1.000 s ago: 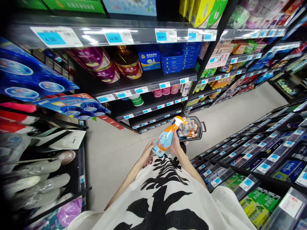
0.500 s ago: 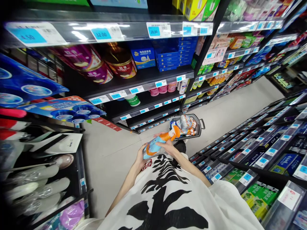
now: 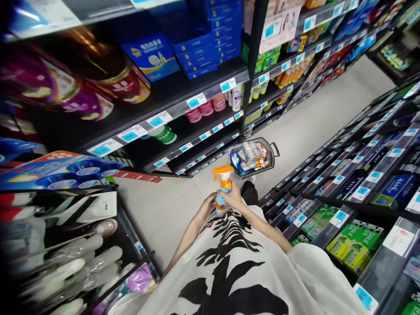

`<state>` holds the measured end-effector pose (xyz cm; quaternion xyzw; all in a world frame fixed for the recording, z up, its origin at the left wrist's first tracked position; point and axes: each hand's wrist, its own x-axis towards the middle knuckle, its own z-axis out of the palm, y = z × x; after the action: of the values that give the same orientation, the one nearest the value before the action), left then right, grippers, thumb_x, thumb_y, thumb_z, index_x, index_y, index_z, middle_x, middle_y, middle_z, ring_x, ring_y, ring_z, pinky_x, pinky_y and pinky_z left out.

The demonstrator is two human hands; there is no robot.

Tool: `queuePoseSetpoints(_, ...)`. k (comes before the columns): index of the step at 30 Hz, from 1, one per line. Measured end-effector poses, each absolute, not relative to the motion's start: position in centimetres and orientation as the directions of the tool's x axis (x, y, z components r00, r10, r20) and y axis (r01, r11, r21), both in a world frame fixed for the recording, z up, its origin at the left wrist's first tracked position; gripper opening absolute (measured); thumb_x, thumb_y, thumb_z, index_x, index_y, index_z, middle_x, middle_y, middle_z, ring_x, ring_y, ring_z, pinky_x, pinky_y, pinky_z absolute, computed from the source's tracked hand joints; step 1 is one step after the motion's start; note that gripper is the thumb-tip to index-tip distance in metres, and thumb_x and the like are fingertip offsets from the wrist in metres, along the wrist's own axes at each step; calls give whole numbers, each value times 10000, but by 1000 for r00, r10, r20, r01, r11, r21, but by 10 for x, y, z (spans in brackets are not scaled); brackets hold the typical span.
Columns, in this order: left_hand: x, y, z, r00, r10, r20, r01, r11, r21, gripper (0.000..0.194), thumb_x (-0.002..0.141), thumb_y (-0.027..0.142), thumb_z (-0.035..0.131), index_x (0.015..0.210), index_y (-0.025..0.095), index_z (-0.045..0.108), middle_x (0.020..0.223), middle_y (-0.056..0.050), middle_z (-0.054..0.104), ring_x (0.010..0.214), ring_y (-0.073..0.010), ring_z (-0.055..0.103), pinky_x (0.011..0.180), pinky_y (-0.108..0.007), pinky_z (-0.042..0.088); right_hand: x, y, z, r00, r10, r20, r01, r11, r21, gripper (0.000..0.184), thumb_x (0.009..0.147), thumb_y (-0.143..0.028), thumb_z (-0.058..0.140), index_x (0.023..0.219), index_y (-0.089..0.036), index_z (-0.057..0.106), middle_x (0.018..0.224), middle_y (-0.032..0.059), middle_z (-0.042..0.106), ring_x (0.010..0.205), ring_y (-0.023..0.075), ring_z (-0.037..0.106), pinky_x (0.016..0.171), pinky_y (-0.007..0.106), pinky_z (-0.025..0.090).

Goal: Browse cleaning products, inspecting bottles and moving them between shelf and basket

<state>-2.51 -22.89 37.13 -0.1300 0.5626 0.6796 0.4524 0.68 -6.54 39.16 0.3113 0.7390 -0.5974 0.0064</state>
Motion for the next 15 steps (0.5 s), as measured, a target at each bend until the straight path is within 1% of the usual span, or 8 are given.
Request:
queuePoseSetpoints(2, -39, -215, 376, -544, 499, -674, -753, 64, 655, 606, 837, 625, 733, 1274, 206, 698, 1340, -99, 737, 1337, -327, 623, 1070, -395, 506, 12, -57, 389, -793, 467, -391, 504, 142, -852, 446, 701, -530, 781, 924, -257, 507, 818, -18, 638, 769, 231, 613, 751, 367, 483)
queuePoseSetpoints(4, -50, -199, 381, -544, 545, -638, -695, 133, 707, 629, 828, 616, 770, 1305, 210, 707, 1344, -106, 734, 1339, -336, 618, 1122, -416, 470, 16, -48, 386, -796, 470, -381, 518, 206, -830, 424, 722, -524, 749, 909, -266, 469, 792, -26, 611, 742, 229, 601, 722, 353, 464)
queuePoseSetpoints(6, -56, -181, 384, -566, 581, -585, -580, 225, 783, 632, 796, 571, 829, 1303, 212, 712, 1323, -103, 737, 1296, -332, 630, 1138, -423, 450, 18, -40, 383, -812, 461, -359, 515, 276, -811, 399, 756, -512, 715, 936, -267, 455, 813, -21, 613, 748, 232, 608, 716, 348, 462)
queuePoseSetpoints(8, -57, -164, 383, -590, 579, -563, -482, 308, 821, 662, 760, 527, 875, 1305, 199, 694, 1272, -108, 746, 1210, -322, 657, 1081, -419, 482, 20, -30, 380, -831, 438, -344, 502, 322, -803, 374, 773, -466, 700, 983, -262, 467, 873, 3, 641, 794, 246, 631, 740, 355, 477)
queuePoseSetpoints(10, -56, -148, 380, -607, 533, -589, -462, 366, 808, 675, 714, 473, 921, 1266, 168, 681, 1199, -124, 755, 1121, -310, 674, 1001, -403, 511, 21, -18, 378, -853, 395, -341, 486, 366, -794, 362, 777, -401, 687, 1038, -251, 486, 956, 41, 668, 864, 267, 652, 777, 370, 494)
queuePoseSetpoints(12, -55, -133, 376, -620, 488, -614, -461, 406, 789, 624, 698, 441, 938, 1186, 147, 684, 1136, -135, 760, 1065, -296, 678, 968, -393, 515, 22, -5, 376, -868, 354, -347, 475, 390, -789, 387, 776, -349, 673, 1099, -236, 493, 1019, 79, 677, 911, 287, 660, 801, 387, 504)
queuePoseSetpoints(15, -53, -112, 375, -634, 475, -611, -448, 418, 790, 517, 739, 440, 908, 1101, 143, 690, 1107, -130, 761, 1032, -277, 684, 965, -383, 518, 24, 16, 372, -877, 330, -348, 457, 355, -815, 480, 767, -326, 680, 1186, -223, 470, 1066, 103, 676, 944, 302, 664, 819, 401, 510)
